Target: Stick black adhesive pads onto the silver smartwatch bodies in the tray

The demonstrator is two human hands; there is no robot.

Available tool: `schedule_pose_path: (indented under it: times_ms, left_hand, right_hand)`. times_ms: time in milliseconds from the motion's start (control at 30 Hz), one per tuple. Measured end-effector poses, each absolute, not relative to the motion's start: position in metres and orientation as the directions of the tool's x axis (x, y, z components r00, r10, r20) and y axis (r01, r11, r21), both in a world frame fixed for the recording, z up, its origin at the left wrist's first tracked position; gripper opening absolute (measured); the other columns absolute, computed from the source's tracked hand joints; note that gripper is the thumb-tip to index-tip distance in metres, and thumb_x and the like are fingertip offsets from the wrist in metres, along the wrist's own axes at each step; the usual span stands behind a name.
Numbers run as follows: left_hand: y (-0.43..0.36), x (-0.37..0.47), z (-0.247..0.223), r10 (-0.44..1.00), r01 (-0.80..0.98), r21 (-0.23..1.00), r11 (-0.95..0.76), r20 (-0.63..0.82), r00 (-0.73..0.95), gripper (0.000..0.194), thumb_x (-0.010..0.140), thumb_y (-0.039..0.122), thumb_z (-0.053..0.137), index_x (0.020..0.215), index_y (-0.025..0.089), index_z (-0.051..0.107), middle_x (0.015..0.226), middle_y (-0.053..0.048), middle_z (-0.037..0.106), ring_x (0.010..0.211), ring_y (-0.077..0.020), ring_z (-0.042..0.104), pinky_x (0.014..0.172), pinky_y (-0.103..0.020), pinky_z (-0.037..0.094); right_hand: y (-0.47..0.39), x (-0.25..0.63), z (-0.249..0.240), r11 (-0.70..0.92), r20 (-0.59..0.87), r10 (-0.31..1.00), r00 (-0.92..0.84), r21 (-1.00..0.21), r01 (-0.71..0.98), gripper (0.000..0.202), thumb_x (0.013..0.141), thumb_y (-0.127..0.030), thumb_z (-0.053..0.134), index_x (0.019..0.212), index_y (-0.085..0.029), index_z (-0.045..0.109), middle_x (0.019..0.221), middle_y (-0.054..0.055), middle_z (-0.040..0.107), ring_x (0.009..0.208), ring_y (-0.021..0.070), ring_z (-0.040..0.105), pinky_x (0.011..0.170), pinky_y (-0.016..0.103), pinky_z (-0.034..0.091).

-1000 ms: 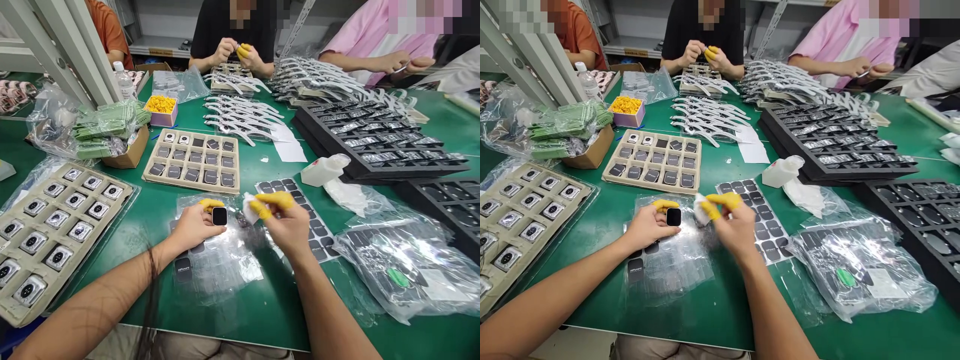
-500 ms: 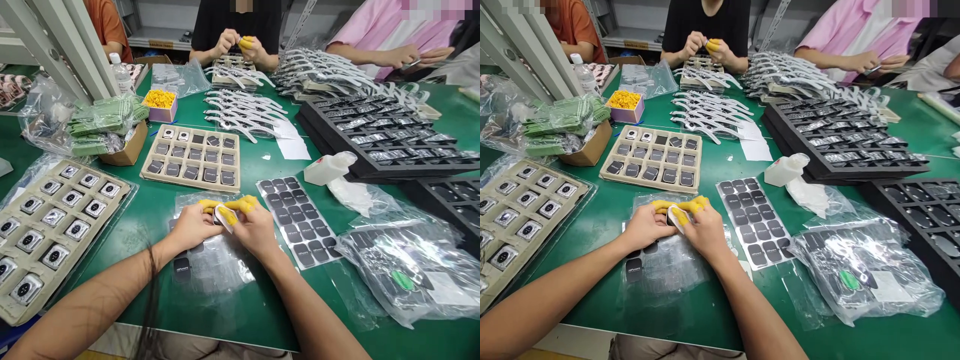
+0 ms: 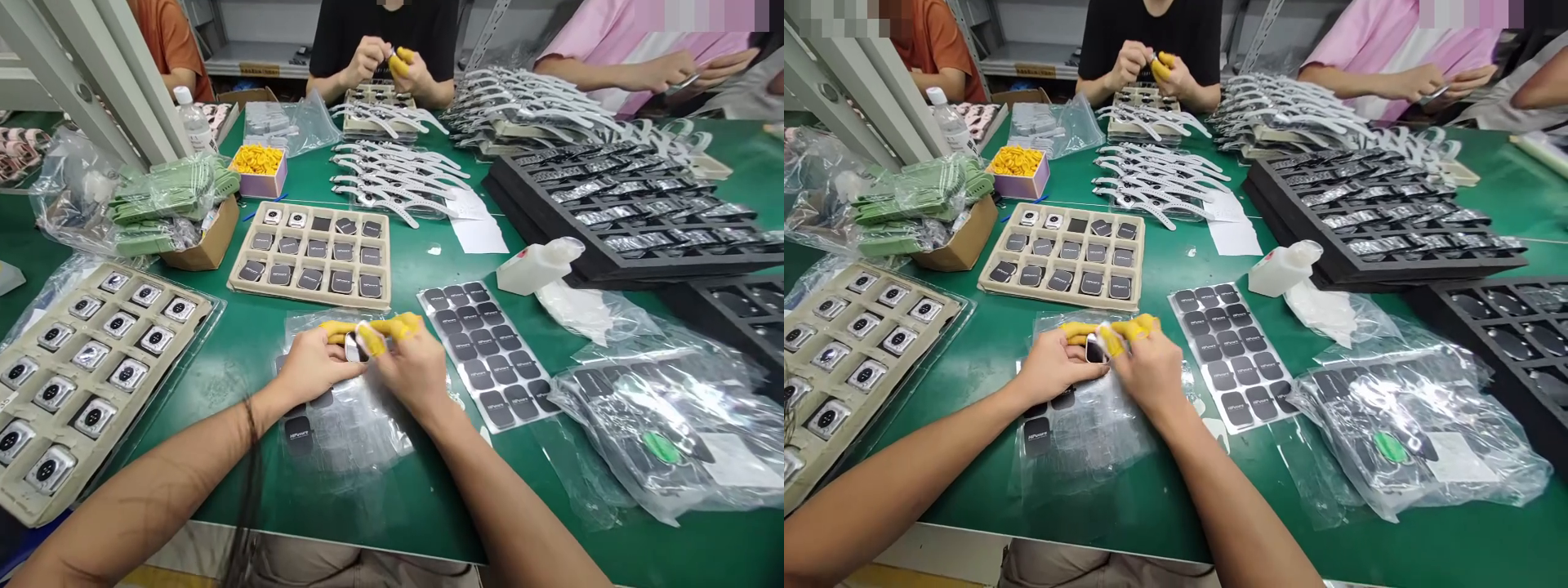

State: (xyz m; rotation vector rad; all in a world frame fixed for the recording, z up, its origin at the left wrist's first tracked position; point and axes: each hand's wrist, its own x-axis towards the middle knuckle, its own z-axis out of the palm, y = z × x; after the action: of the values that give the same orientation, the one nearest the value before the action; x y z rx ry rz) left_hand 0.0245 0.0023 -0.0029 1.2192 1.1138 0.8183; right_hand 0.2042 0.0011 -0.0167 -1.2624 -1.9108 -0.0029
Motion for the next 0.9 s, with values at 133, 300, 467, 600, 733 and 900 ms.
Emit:
schedule_pose_path:
  times_ms: [133,300,467,600,733,900]
  left_hand:
    - [0.003,0.025,-0.001,0.940,0.082,0.968,0.239,-0.251,0.231,0.061,0.062,0.020,0.085,0.119,0.015,0.064,0.095,-0.008,0.076,0.084,-0.0216,0.074,0.073,-0.029,0.057]
    - [0.003,0.024,-0.002,0.935,0.098,0.972,0.215,-0.234,0.267,0.059,0.065,0.016,0.081,0.121,0.016,0.064,0.089,-0.006,0.076,0.082,-0.0211,0.074,0.072,-0.029,0.057]
    - [0.002,0.025,-0.001,0.939,0.087,0.981,0.172,-0.190,0.286,0.053,0.063,0.007,0.075,0.115,0.014,0.066,0.093,-0.006,0.076,0.087,-0.0209,0.074,0.080,-0.030,0.058]
    - [0.001,0.027,0.003,0.937,0.115,0.965,0.237,-0.258,0.234,0.053,0.065,0.017,0.080,0.116,0.015,0.066,0.091,-0.007,0.076,0.080,-0.0207,0.074,0.072,-0.029,0.058]
    - [0.002,0.026,0.001,0.940,0.152,0.966,0.211,-0.243,0.240,0.056,0.063,0.013,0.078,0.118,0.015,0.066,0.092,-0.007,0.076,0.082,-0.0210,0.074,0.072,-0.028,0.058]
    - [0.002,0.026,-0.001,0.946,0.121,0.971,0.207,-0.230,0.230,0.051,0.064,0.014,0.079,0.113,0.015,0.067,0.095,-0.007,0.076,0.084,-0.0210,0.073,0.076,-0.030,0.058]
  right_hand:
    - [0.005,0.223,-0.010,0.383,0.640,0.768,0.009,-0.470,0.795,0.015,0.092,-0.031,0.064,0.086,-0.018,0.068,0.060,-0.002,0.055,0.059,0.0150,0.052,0.060,0.030,0.044]
    - [-0.007,0.207,-0.004,0.456,0.636,0.771,-0.039,-0.508,0.731,0.013,0.093,-0.031,0.063,0.091,-0.019,0.067,0.064,-0.001,0.058,0.062,0.0151,0.054,0.064,0.030,0.045]
    - [-0.002,0.191,-0.017,0.530,0.633,0.756,-0.167,-0.444,0.722,0.017,0.094,-0.036,0.062,0.089,-0.020,0.068,0.080,0.005,0.071,0.074,0.0177,0.061,0.065,0.030,0.047]
    - [0.003,0.205,-0.019,0.418,0.636,0.770,-0.051,-0.442,0.794,0.016,0.094,-0.033,0.062,0.085,-0.020,0.067,0.076,0.004,0.071,0.071,0.0179,0.061,0.063,0.031,0.046]
    - [-0.003,0.198,-0.016,0.487,0.639,0.764,-0.091,-0.479,0.730,0.015,0.095,-0.034,0.061,0.091,-0.021,0.068,0.078,0.004,0.070,0.074,0.0175,0.062,0.066,0.031,0.047]
    - [0.003,0.198,-0.019,0.358,0.525,0.848,-0.075,-0.463,0.811,0.023,0.096,-0.040,0.057,0.091,-0.021,0.069,0.080,0.006,0.070,0.078,0.0194,0.063,0.063,0.030,0.044]
